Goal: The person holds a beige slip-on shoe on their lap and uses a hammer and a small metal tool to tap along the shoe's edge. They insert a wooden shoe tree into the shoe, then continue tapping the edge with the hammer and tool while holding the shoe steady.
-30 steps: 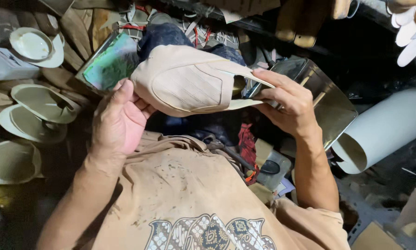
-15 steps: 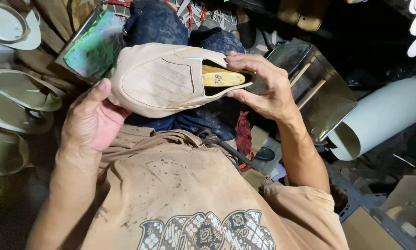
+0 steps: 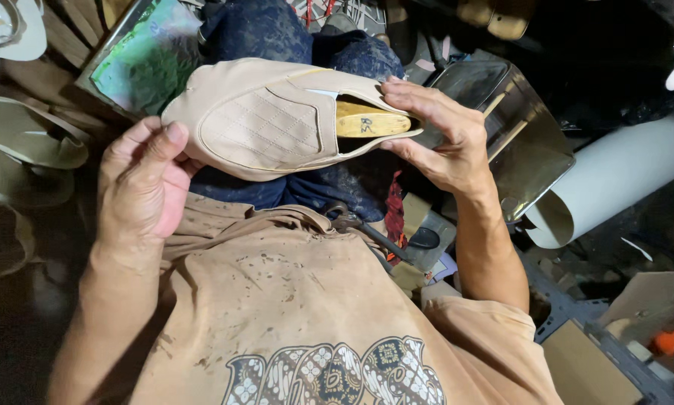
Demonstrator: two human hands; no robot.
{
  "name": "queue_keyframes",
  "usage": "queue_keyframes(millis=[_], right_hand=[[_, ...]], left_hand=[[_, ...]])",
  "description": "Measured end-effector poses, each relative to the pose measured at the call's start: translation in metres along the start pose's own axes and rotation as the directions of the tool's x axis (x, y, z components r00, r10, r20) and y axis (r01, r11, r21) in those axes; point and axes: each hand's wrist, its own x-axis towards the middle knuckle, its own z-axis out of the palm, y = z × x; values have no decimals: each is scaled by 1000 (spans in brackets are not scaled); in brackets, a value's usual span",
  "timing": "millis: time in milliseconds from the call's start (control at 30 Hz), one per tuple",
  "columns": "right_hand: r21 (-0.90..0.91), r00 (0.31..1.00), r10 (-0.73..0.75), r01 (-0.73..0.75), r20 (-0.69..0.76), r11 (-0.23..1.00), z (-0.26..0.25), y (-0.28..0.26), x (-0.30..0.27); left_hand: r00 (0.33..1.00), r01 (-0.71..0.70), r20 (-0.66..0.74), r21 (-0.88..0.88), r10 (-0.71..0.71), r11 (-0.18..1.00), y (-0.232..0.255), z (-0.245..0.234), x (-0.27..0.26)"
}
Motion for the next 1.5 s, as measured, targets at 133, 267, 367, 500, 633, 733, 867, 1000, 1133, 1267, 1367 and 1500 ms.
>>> queue_keyframes(millis=[133,267,367,500,633,733,867,1000,1133,1267,1367,1500], right_hand=[[17,999,28,-28,27,999,3,1,5],[25,999,33,-34,21,999,6,1,7],[17,1000,15,-15,16,1000,6,2,6],[18,1000,5,-5,0,1000,7,5,1],[39,994,-2,6,-105,999,15,13,-9],[41,989,10,-4,-149,999,24,7,-6],[38,991,30,-26,-129,999,21,3,-7],[29,990,-12,16,-139,999,20,9,-10],[28,989,-23,27,-146,999,19,14,-13],[14,990,-12,14,-143,1000,20,11,-14],[6,986,-2,3,-166,1000,22,8,-13],[-28,981,-5,-1,-196,1000,25,3,-13]], left_hand=[[993,-100,-62,33,102,994,-5,-8,14],[981,-113,-155,17,114,993,-7,-15,22],[987,-80,-135,94,92,992,-4,-9,18],[990,-118,-62,122,126,985,8,-1,16],[997,-55,-39,154,61,987,37,13,24],[1000,-21,2,121,21,992,25,-2,44],[999,-27,22,119,25,993,19,-5,41],[998,-44,41,62,42,997,15,-2,37],[997,-54,49,55,51,997,11,-4,41],[999,-42,35,94,39,995,12,-2,39],[997,-74,22,18,73,997,9,4,35],[989,-148,20,-34,148,988,-7,7,34]])
